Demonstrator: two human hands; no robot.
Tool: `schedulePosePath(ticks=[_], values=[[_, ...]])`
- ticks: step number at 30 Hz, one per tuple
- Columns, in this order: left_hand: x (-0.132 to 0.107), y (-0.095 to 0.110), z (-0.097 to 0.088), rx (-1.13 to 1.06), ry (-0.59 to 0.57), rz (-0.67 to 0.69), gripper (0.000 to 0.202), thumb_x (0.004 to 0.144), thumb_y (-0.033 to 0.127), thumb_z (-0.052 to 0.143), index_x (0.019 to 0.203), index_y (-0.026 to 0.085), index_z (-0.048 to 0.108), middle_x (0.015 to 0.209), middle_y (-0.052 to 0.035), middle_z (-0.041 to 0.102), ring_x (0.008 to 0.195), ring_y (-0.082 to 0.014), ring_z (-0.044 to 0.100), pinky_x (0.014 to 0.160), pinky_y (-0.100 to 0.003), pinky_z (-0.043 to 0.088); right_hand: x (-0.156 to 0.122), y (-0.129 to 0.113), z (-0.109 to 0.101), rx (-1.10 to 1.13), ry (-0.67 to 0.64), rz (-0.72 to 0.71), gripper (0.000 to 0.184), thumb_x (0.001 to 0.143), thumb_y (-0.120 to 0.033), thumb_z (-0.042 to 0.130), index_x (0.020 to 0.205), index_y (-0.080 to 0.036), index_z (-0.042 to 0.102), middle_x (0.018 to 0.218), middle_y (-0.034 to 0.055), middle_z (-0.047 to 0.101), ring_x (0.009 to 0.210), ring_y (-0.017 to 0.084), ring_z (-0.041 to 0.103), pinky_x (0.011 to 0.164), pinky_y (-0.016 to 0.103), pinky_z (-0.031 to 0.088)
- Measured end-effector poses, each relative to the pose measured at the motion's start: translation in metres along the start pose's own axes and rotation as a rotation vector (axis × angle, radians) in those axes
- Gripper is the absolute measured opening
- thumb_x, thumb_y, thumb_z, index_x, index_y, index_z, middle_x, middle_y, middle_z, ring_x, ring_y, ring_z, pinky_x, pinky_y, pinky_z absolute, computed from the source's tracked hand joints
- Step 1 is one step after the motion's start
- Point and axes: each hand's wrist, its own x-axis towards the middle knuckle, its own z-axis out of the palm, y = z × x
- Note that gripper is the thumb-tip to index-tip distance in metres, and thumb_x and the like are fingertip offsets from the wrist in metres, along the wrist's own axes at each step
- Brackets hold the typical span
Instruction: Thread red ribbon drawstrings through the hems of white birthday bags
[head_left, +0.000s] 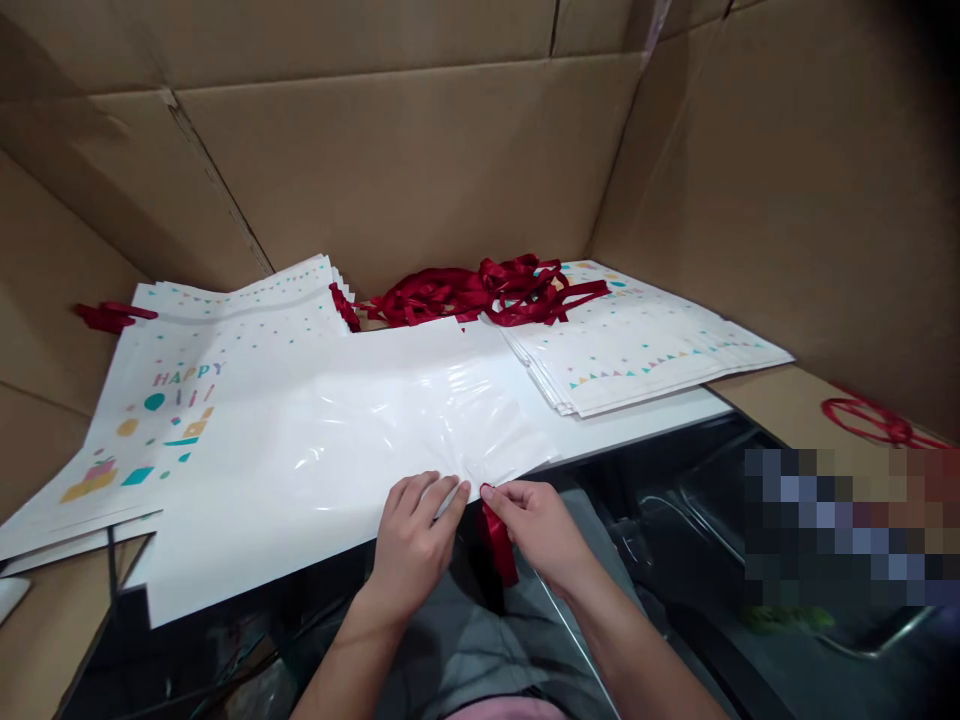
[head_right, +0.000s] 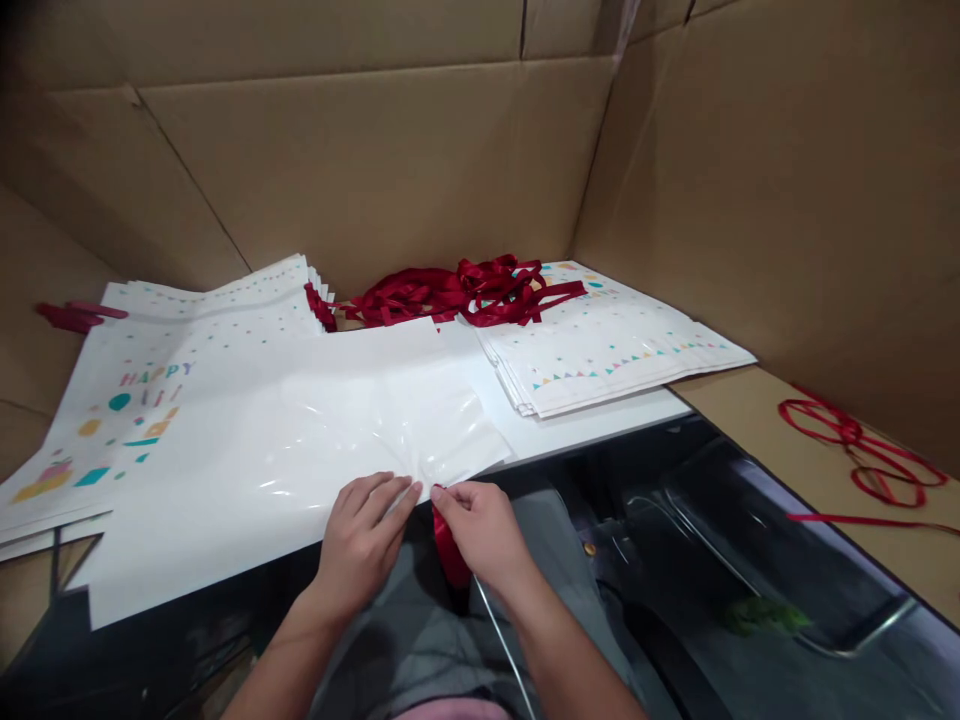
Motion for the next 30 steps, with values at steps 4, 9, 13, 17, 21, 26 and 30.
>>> schedulePosePath(ticks=[4, 9, 13, 17, 21, 26, 30], values=[[0.0, 0.001, -0.001, 0.013, 0.015, -0.002, 0.034, 0.092, 0.007, 0.054, 0.122, 0.017, 0.065, 0.118, -0.0095, 0.072, 0.108, -0.0265, 0.062, 0.09, -0.043, 0.048, -0.011, 0.003, -0.014, -0.052, -0.022, 0.005, 0.05, 0.08, -0.061, 0.066, 0.076, -0.012, 0.065, 0.067, 0.0017, 0.058, 0.062, 0.01, 0.044, 0.058, 0.022, 0.034], [0.0, 0.005, 0.004, 0.119, -0.014, -0.061, 0.048, 0.09, 0.007, 0.053, 0.138, 0.013, 0.056, 0.141, -0.0122, 0.061, 0.131, -0.0339, 0.053, 0.097, -0.046, 0.047, -0.03, -0.002, -0.036, -0.139, -0.308, 0.064, 0.048, 0.081, -0.058, 0.066, 0.065, -0.013, 0.058, 0.056, -0.0017, 0.046, 0.054, 0.008, 0.034, 0.053, 0.023, 0.023], [0.0, 0.009, 0.011, 0.151, -0.01, -0.094, 0.04, 0.093, 0.012, 0.053, 0.131, 0.021, 0.063, 0.135, -0.0053, 0.066, 0.124, -0.0319, 0.061, 0.097, -0.047, 0.045, -0.026, -0.007, -0.027, -0.026, -0.227, 0.058, 0.052, 0.08, -0.063, 0.064, 0.062, -0.015, 0.054, 0.053, -0.0026, 0.043, 0.052, 0.007, 0.03, 0.052, 0.024, 0.02], [0.001, 0.009, 0.011, 0.147, 0.006, -0.111, 0.037, 0.094, 0.01, 0.05, 0.126, 0.02, 0.065, 0.131, -0.0045, 0.069, 0.121, -0.0309, 0.063, 0.097, -0.046, 0.044, -0.014, -0.002, -0.009, 0.105, -0.172, 0.039, 0.056, 0.079, -0.069, 0.062, 0.066, -0.015, 0.053, 0.051, -0.0045, 0.04, 0.05, 0.007, 0.028, 0.051, 0.024, 0.018], [0.005, 0.002, 0.005, 0.121, -0.003, -0.104, 0.037, 0.095, 0.011, 0.05, 0.13, 0.017, 0.062, 0.13, -0.0045, 0.07, 0.12, -0.0289, 0.064, 0.096, -0.043, 0.044, -0.016, 0.014, 0.0, 0.196, -0.128, 0.029, 0.064, 0.081, -0.079, 0.052, 0.071, -0.016, 0.053, 0.048, -0.0049, 0.039, 0.047, 0.007, 0.028, 0.05, 0.023, 0.018], [0.009, -0.011, -0.002, 0.1, -0.048, -0.106, 0.037, 0.097, 0.026, 0.057, 0.132, 0.014, 0.061, 0.134, -0.009, 0.066, 0.12, -0.028, 0.065, 0.094, -0.041, 0.047, -0.038, 0.026, -0.013, 0.124, -0.252, 0.08, 0.056, 0.081, -0.07, 0.062, 0.076, -0.014, 0.059, 0.053, -0.0033, 0.045, 0.048, 0.006, 0.03, 0.047, 0.022, 0.016], [0.009, -0.008, -0.002, 0.074, -0.014, -0.065, 0.028, 0.096, 0.027, 0.06, 0.121, 0.018, 0.067, 0.127, -0.0046, 0.071, 0.119, -0.0287, 0.065, 0.095, -0.042, 0.046, -0.035, 0.02, -0.01, 0.284, -0.304, 0.177, 0.053, 0.077, -0.068, 0.064, 0.074, -0.016, 0.055, 0.046, -0.0059, 0.041, 0.042, 0.004, 0.023, 0.045, 0.022, 0.012]])
